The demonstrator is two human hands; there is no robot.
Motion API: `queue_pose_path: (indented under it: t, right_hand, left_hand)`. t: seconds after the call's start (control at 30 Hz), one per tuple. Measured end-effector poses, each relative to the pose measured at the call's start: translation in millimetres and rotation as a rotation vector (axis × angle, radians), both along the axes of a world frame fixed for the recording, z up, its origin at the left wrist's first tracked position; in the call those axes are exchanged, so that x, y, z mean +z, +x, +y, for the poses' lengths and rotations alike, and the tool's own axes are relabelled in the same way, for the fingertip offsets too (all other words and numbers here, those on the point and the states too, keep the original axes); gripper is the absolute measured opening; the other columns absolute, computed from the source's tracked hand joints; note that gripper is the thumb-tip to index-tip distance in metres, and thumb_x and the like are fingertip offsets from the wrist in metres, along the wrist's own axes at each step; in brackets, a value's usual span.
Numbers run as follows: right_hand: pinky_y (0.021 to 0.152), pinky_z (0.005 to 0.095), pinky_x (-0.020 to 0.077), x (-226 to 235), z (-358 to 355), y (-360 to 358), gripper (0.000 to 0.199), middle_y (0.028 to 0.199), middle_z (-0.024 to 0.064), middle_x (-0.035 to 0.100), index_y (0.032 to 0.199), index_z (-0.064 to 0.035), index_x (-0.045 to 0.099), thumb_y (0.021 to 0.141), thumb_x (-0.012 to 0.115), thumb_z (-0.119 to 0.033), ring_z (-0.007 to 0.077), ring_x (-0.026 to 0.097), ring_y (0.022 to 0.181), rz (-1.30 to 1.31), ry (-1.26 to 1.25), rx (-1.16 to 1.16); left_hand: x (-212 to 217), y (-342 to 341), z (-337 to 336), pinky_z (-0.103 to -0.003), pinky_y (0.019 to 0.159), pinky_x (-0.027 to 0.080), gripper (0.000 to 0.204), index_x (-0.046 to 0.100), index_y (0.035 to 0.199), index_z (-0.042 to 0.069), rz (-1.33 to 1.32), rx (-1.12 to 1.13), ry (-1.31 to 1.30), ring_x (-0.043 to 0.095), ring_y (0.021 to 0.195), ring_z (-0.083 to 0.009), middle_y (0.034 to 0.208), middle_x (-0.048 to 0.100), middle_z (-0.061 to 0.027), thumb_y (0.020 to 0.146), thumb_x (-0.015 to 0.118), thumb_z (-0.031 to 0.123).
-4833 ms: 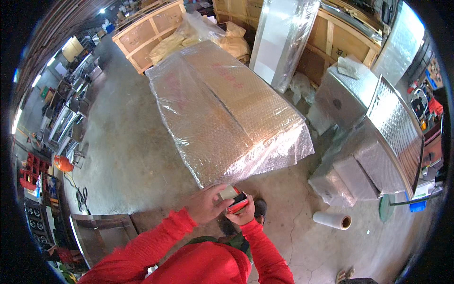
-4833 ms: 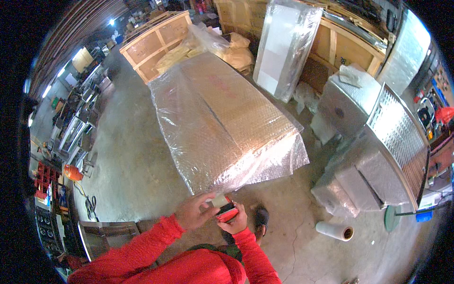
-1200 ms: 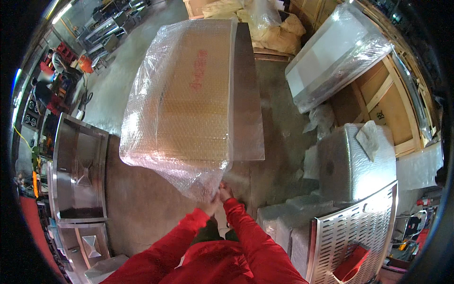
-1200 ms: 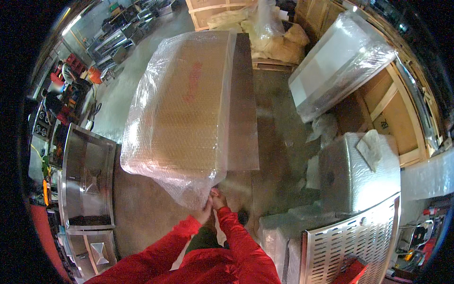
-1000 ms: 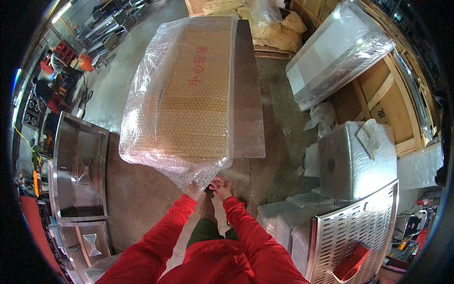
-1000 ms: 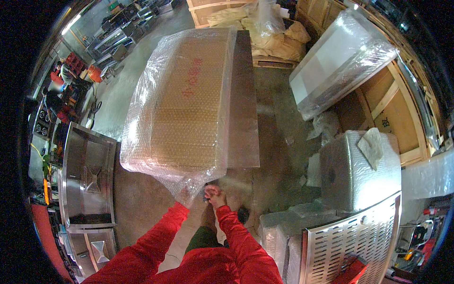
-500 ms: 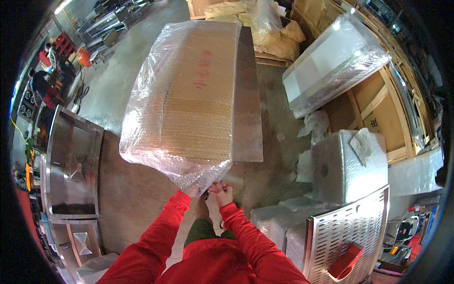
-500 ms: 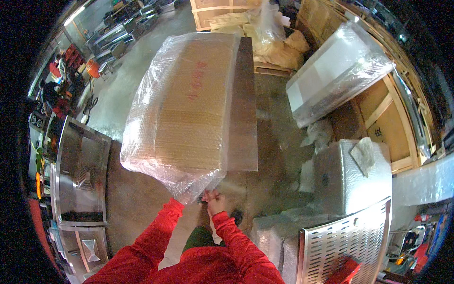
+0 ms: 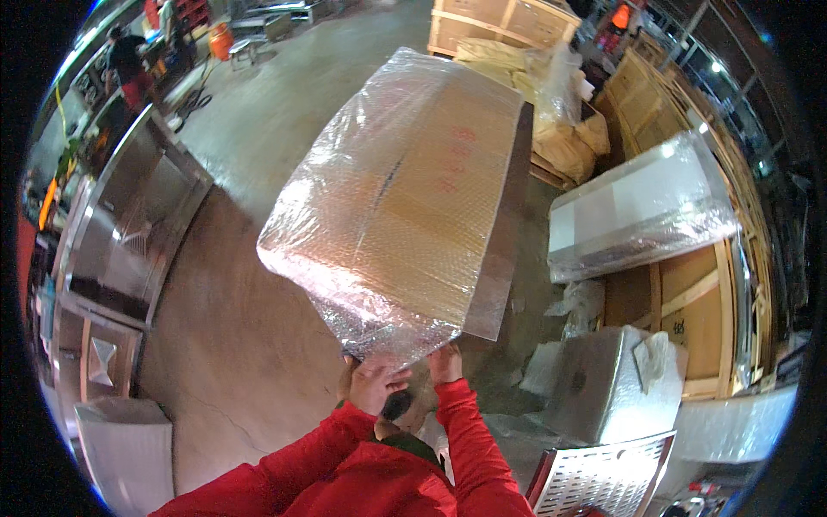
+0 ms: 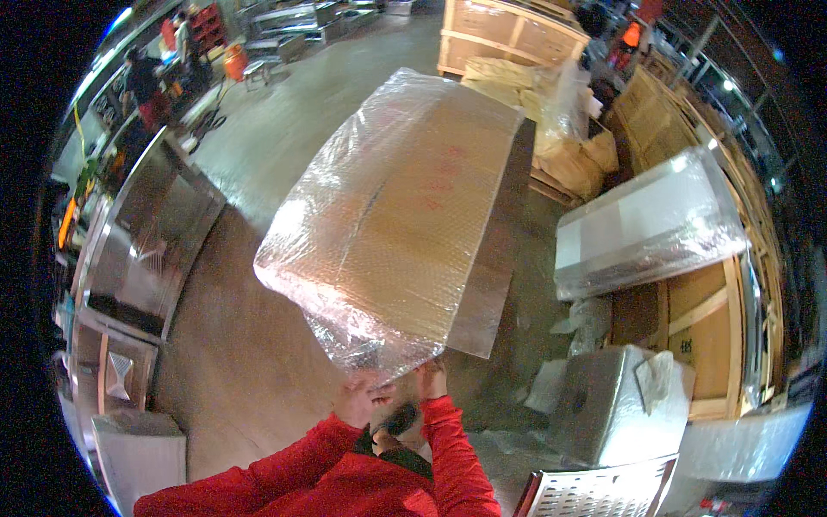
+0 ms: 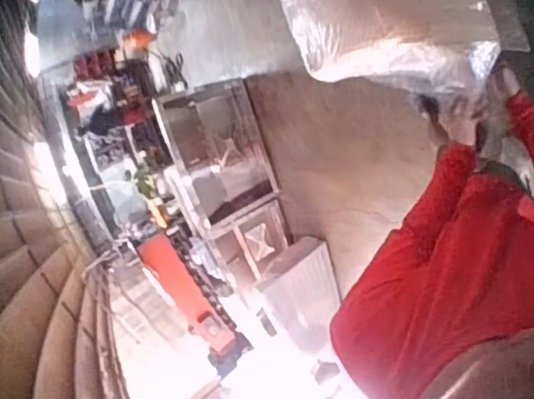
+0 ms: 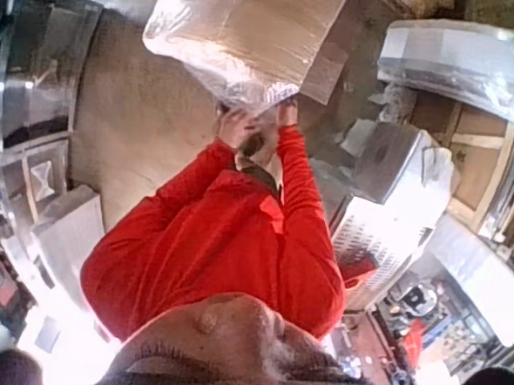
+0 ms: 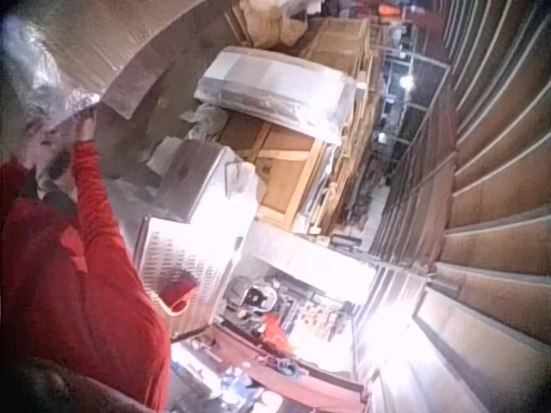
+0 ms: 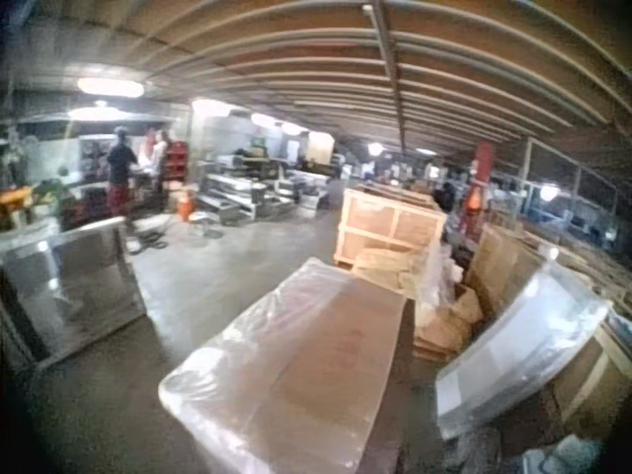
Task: The person wraps a large rectangular object with bubble wrap and secures it with packing tape. They rotate the object to cover all sides, apply tape to seal the wrap, and then write on the wrapped surface with a marker.
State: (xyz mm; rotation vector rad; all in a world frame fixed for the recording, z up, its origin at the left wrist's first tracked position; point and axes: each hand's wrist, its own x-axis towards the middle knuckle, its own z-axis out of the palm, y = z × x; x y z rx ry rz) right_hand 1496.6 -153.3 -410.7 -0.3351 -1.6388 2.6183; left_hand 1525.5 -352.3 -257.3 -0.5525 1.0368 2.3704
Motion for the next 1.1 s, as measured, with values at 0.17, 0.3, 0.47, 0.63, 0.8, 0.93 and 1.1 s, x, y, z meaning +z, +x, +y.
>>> queue_pose_path:
  t: [0.17,0.3,0.47,0.63,0.8,0.93,1.1]
  right_hand:
    - [0.083,0.0352,0.0519,10.7,12.9,-7.6,0.018,0.113,0.0080,0.068,0.112,-0.0047,0.065,0.099,0.055,-0.013,0.0193,0.065,0.104,-0.280,0.075,-0.012]
    - [0.082,0.0371,0.0510,24.8,20.7,-14.8,0.019,0.110,0.0093,0.070,0.110,-0.0061,0.067,0.098,0.056,-0.016,0.0220,0.066,0.101,-0.274,0.407,0.045]
    - [0.086,0.0376,0.0497,30.0,45.5,-10.5,0.027,0.108,0.0097,0.072,0.115,-0.0048,0.068,0.094,0.064,-0.022,0.0230,0.067,0.098,-0.057,0.733,0.215]
    - [0.081,0.0336,0.0493,54.5,22.4,16.2,0.032,0.105,0.0071,0.066,0.112,0.0003,0.064,0.091,0.073,-0.022,0.0173,0.060,0.090,-0.214,0.120,-0.078]
    - [0.082,0.0367,0.0516,113.1,9.7,5.5,0.036,0.102,0.0067,0.069,0.108,0.0001,0.065,0.088,0.077,-0.027,0.0175,0.065,0.093,-0.035,0.360,-0.004]
    - [0.083,0.0412,0.0540,91.5,11.8,1.6,0.032,0.099,0.0102,0.073,0.106,-0.0023,0.069,0.089,0.075,-0.029,0.0219,0.070,0.090,-0.131,0.777,-0.055]
    - [0.070,0.0439,0.0551,108.0,6.9,-2.5,0.021,0.086,0.0135,0.073,0.089,-0.0087,0.074,0.083,0.073,-0.029,0.0304,0.070,0.076,0.218,1.751,-0.082]
  left_hand:
    - [-44.6,-12.0,39.0,-0.035,0.070,0.059,0.032,0.068,0.110,0.003,-0.040,-0.057,-0.262,0.073,0.090,-0.0223,0.103,0.074,-0.0093,0.098,0.066,0.033]
    - [-83.4,-43.0,64.8,-0.031,0.066,0.054,0.038,0.070,0.107,0.007,0.051,-0.018,-0.274,0.072,0.087,-0.0177,0.096,0.075,-0.0058,0.100,0.061,0.043]
    - [-96.6,-52.4,84.8,-0.029,0.064,0.049,0.042,0.072,0.104,0.011,0.168,0.007,-0.343,0.071,0.084,-0.0149,0.095,0.075,-0.0020,0.099,0.060,0.051]
    - [-104.5,-38.8,96.3,-0.031,0.067,0.051,0.046,0.072,0.105,0.013,-0.005,0.016,-0.138,0.069,0.086,-0.0132,0.096,0.075,-0.0005,0.097,0.058,0.057]
    - [-132.3,-37.9,105.1,-0.034,0.067,0.057,0.036,0.067,0.109,0.008,0.038,0.058,-0.085,0.068,0.082,-0.0177,0.097,0.070,-0.0037,0.101,0.059,0.042]
    - [-128.8,-39.8,104.7,-0.033,0.072,0.056,0.037,0.067,0.115,0.011,-0.029,-0.060,-0.080,0.068,0.089,-0.0161,0.102,0.070,-0.0014,0.100,0.061,0.043]
    - [-126.3,-47.3,78.1,-0.033,0.082,0.052,0.044,0.070,0.119,0.011,0.078,-0.206,-0.236,0.068,0.098,-0.0163,0.105,0.073,-0.0022,0.098,0.062,0.048]
